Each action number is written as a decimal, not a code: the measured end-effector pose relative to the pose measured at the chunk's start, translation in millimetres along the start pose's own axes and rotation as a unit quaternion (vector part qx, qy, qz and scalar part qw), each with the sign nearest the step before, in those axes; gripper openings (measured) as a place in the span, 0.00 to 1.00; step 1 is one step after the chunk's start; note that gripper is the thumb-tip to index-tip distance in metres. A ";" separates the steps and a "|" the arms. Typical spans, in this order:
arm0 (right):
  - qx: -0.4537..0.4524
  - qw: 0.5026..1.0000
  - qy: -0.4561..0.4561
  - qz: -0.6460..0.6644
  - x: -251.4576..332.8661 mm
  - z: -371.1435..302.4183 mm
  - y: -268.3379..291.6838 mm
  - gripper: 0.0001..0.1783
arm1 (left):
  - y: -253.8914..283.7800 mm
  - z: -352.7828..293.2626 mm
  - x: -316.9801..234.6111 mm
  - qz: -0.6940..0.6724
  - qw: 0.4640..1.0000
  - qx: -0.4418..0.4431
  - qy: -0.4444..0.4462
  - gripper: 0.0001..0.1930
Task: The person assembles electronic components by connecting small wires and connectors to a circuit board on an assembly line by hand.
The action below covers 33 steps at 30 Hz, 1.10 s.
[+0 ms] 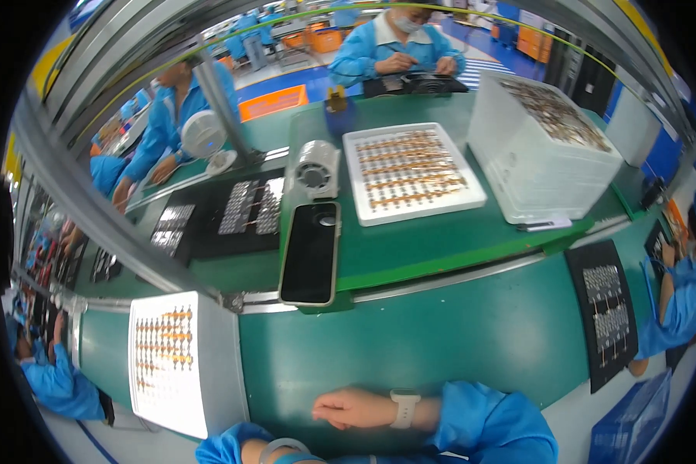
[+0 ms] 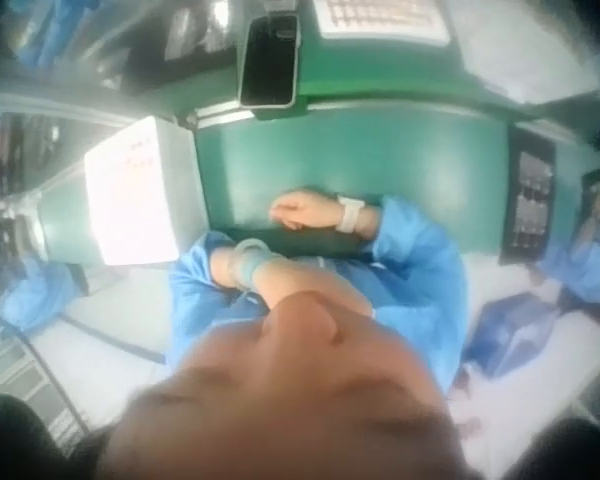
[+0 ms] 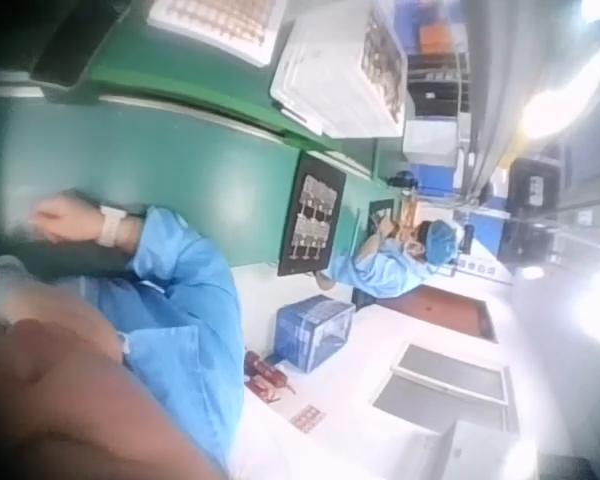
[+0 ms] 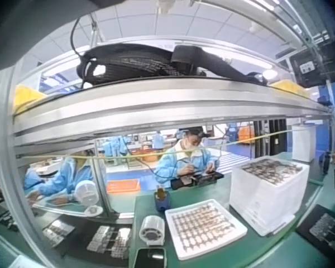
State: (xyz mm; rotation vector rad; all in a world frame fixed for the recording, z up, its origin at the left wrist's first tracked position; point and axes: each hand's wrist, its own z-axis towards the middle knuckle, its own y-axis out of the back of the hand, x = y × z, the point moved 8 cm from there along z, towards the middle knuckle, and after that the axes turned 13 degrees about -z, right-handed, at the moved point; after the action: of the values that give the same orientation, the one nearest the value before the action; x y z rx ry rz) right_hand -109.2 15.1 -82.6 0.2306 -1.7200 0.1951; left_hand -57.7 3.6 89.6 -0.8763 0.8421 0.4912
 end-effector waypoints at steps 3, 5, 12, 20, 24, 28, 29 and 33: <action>0.009 0.999 0.012 -0.053 3.7 -6.5 2.1 0.12 | -2.4 -6.9 -4.9 0.028 0.998 -0.046 -0.016 0.07; 0.025 0.998 0.023 -0.050 6.1 -4.9 -3.7 0.12 | -3.0 -19.3 -10.8 0.045 0.996 -0.074 -0.015 0.07; 0.023 0.999 -0.005 -0.022 4.0 -6.3 -1.2 0.14 | 9.9 -34.6 -21.5 0.078 0.991 -0.108 -0.023 0.07; 0.026 0.999 -0.013 -0.013 4.1 -7.2 -0.3 0.14 | 19.2 -35.9 -28.6 0.106 0.989 -0.098 -0.039 0.07; 0.023 0.999 -0.012 -0.039 6.7 -7.2 1.2 0.14 | 20.9 -35.7 -32.6 0.122 0.987 -0.092 -0.043 0.08; 0.021 0.999 -0.012 -0.029 7.2 -7.4 2.1 0.14 | 21.3 -35.0 -36.3 0.140 0.986 -0.083 -0.046 0.08; 0.021 0.999 -0.011 -0.041 8.2 -7.1 2.4 0.14 | 20.7 -35.5 -38.1 0.145 0.985 -0.081 -0.046 0.08; 0.031 0.999 -0.004 -0.024 6.9 -4.1 0.8 0.14 | 17.6 -36.5 -43.7 0.171 0.981 -0.078 -0.050 0.08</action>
State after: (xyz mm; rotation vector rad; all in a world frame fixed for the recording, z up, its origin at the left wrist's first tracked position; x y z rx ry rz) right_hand -106.6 16.7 -75.1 0.3189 -1.7169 0.2115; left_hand -111.3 -18.6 103.4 -0.8452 0.8748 0.9054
